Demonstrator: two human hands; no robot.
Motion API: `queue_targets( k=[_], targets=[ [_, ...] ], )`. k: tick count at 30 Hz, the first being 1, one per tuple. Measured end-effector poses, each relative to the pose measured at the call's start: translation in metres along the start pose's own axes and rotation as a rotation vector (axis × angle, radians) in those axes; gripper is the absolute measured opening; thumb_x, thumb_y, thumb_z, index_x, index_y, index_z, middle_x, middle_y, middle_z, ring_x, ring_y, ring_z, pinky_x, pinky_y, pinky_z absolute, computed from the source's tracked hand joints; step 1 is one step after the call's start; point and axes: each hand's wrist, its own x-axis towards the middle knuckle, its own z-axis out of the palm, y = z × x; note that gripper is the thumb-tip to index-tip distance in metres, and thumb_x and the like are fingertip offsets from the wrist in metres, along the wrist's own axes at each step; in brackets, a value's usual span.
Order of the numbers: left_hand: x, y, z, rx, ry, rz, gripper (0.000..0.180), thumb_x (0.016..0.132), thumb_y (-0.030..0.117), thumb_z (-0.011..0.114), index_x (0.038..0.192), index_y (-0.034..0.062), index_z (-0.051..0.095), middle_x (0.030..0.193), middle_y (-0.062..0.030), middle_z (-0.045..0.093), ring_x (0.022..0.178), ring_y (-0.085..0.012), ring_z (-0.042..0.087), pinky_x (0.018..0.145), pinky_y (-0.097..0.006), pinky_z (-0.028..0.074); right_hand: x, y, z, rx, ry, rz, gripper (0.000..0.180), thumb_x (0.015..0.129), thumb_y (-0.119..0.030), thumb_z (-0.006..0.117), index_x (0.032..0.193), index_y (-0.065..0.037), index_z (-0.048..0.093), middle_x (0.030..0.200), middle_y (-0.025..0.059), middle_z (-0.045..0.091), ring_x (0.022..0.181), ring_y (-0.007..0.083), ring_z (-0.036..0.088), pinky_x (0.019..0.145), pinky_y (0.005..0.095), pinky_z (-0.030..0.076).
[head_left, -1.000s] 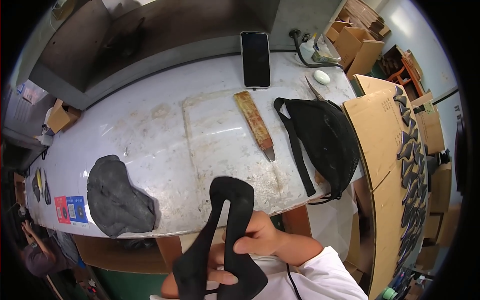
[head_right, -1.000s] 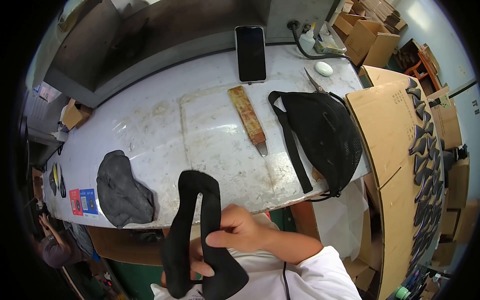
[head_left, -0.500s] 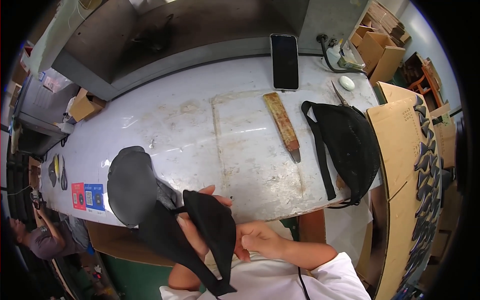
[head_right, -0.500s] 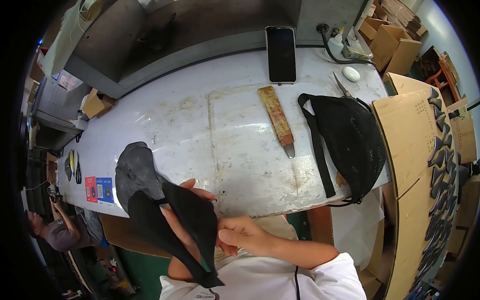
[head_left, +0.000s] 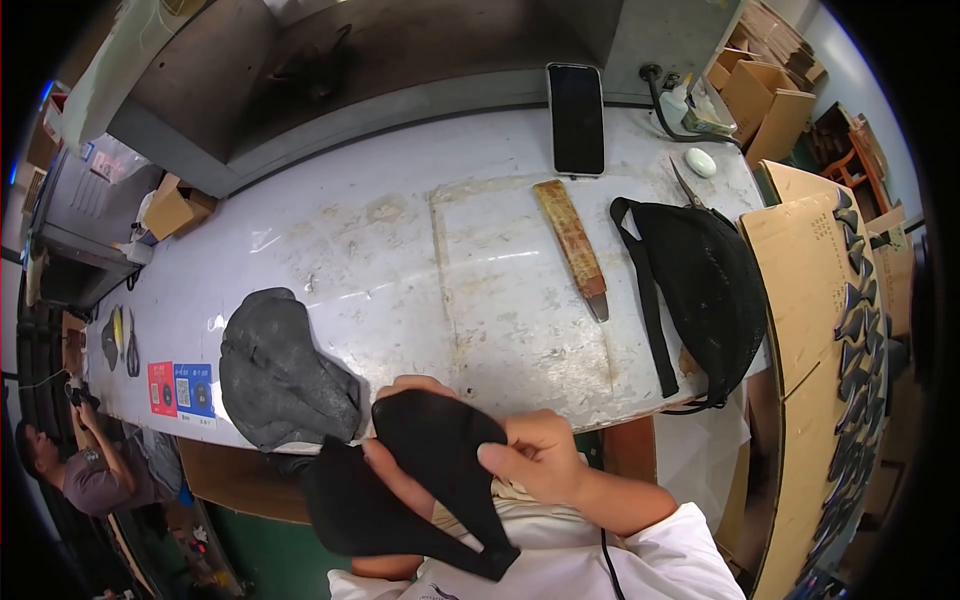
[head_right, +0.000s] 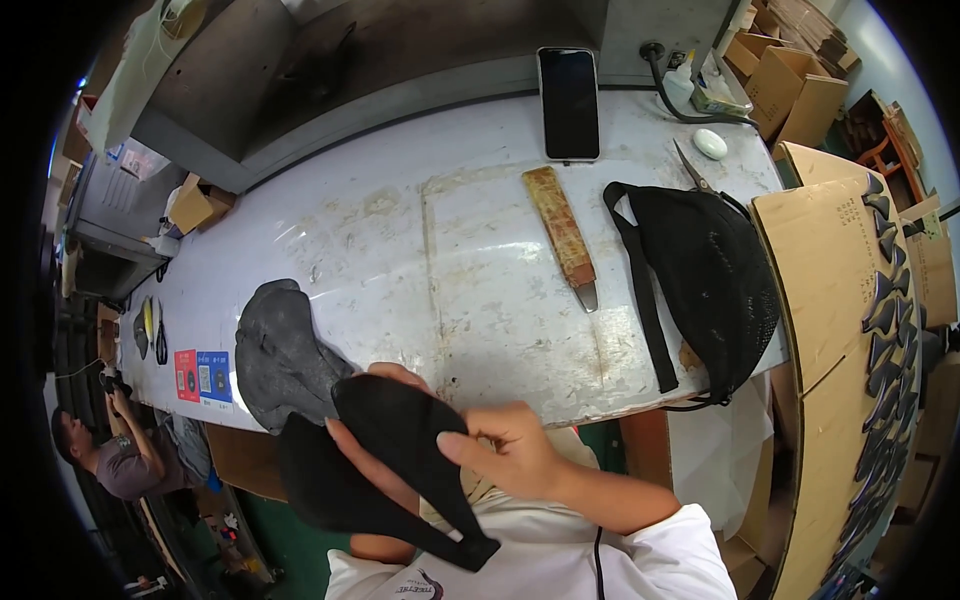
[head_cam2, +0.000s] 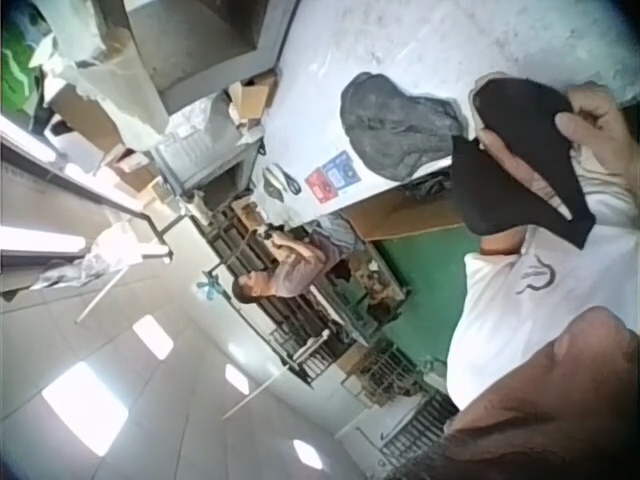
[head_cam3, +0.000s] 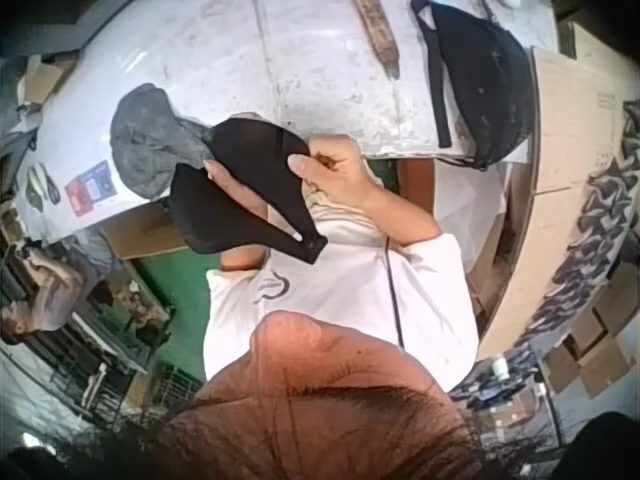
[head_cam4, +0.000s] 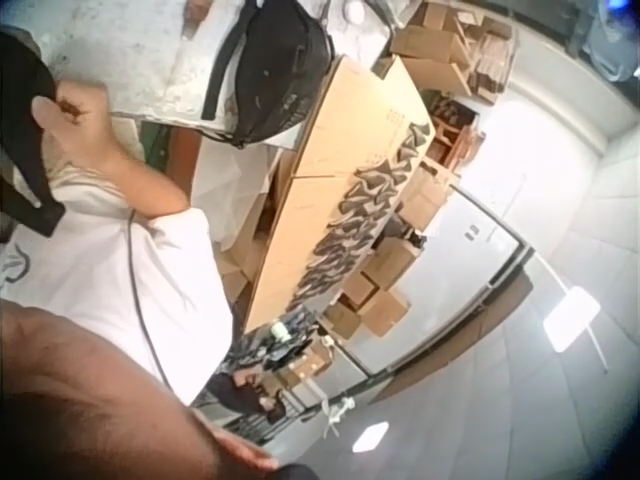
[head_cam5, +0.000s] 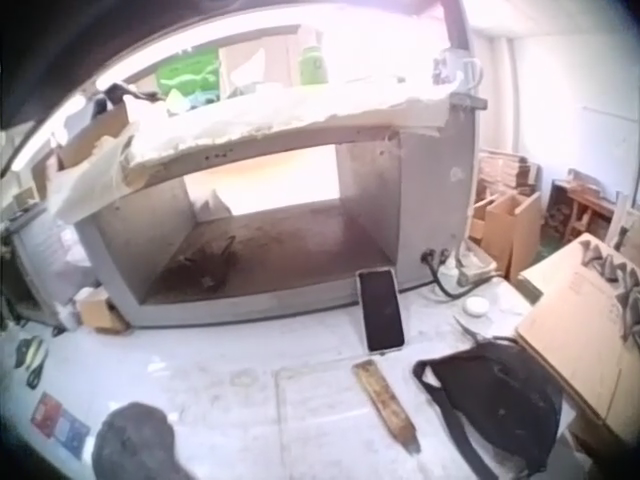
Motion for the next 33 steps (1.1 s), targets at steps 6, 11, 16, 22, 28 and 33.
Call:
queue_targets(
  k=[6,11,16,22,28,33],
  targets=[
    [-0.01,0.007,0.013,0.648,0.047,-0.046,0.082,0.09,0.073,0.032,0.126,0.0005,0.042,0.1,-0.0072,0.059,0.091,-0.0151,0.059,0.085,-0.028,0.046,0.015,-0.023,0.005,0.392,0.251,0.104,0.014,0.089,-0.01,0.069,0.084,-0.001,0.06,0.061,0.0052,0.052,0.053,0.0076,0.052,0.048,0.0281,0.04],
    [-0.009,-0.023,-0.006,0.308,0.062,0.049,0.078,0.091,0.073,0.031,0.117,0.0012,0.044,0.09,-0.005,0.055,0.084,-0.0145,0.056,0.078,-0.027,0.044,0.028,-0.026,-0.002,-0.516,0.237,-0.471,0.019,0.083,-0.011,0.075,0.077,-0.004,0.058,0.055,0.0105,0.052,0.043,0.021,0.054,0.043,0.03,0.04],
    [-0.013,-0.002,0.024,-0.046,0.034,-0.134,0.061,0.085,0.056,0.063,0.117,0.0061,0.048,0.106,-0.0065,0.054,0.107,-0.0182,0.052,0.095,-0.034,0.044,0.025,-0.02,0.003,-0.351,0.25,-0.236,0.018,0.087,-0.011,0.072,0.08,-0.003,0.057,0.057,0.0117,0.056,0.046,0.0193,0.056,0.044,0.03,0.042],
    [-0.014,-0.021,0.029,-0.1,0.173,-0.032,0.067,0.076,0.042,0.071,0.125,0.0031,0.047,0.131,-0.0123,0.046,0.121,-0.0221,0.049,0.107,-0.037,0.037,0.025,-0.02,0.0,0.062,0.142,0.026,0.021,0.096,-0.017,0.063,0.085,-0.001,0.056,0.06,0.0016,0.054,0.057,0.0047,0.047,0.051,0.0232,0.038],
    [-0.019,0.004,0.001,0.513,-0.146,-0.017,0.058,0.088,0.033,0.059,0.133,0.001,0.046,0.133,-0.0159,0.047,0.124,-0.0257,0.045,0.105,-0.039,0.036,0.019,-0.037,-0.018,0.064,0.136,0.08,0.022,0.099,-0.02,0.058,0.087,-0.002,0.059,0.063,-0.0049,0.05,0.062,0.0012,0.041,0.053,0.0212,0.036],
    [-0.026,0.001,-0.006,0.551,-0.127,-0.068,0.058,0.088,0.036,0.059,0.133,0.0006,0.046,0.131,-0.0154,0.049,0.119,-0.0248,0.048,0.102,-0.038,0.039,0.025,-0.046,-0.018,-0.299,0.121,-0.143,0.019,0.095,-0.015,0.062,0.082,-0.001,0.061,0.06,0.0093,0.056,0.05,0.0169,0.056,0.048,0.0293,0.041]
  ],
)
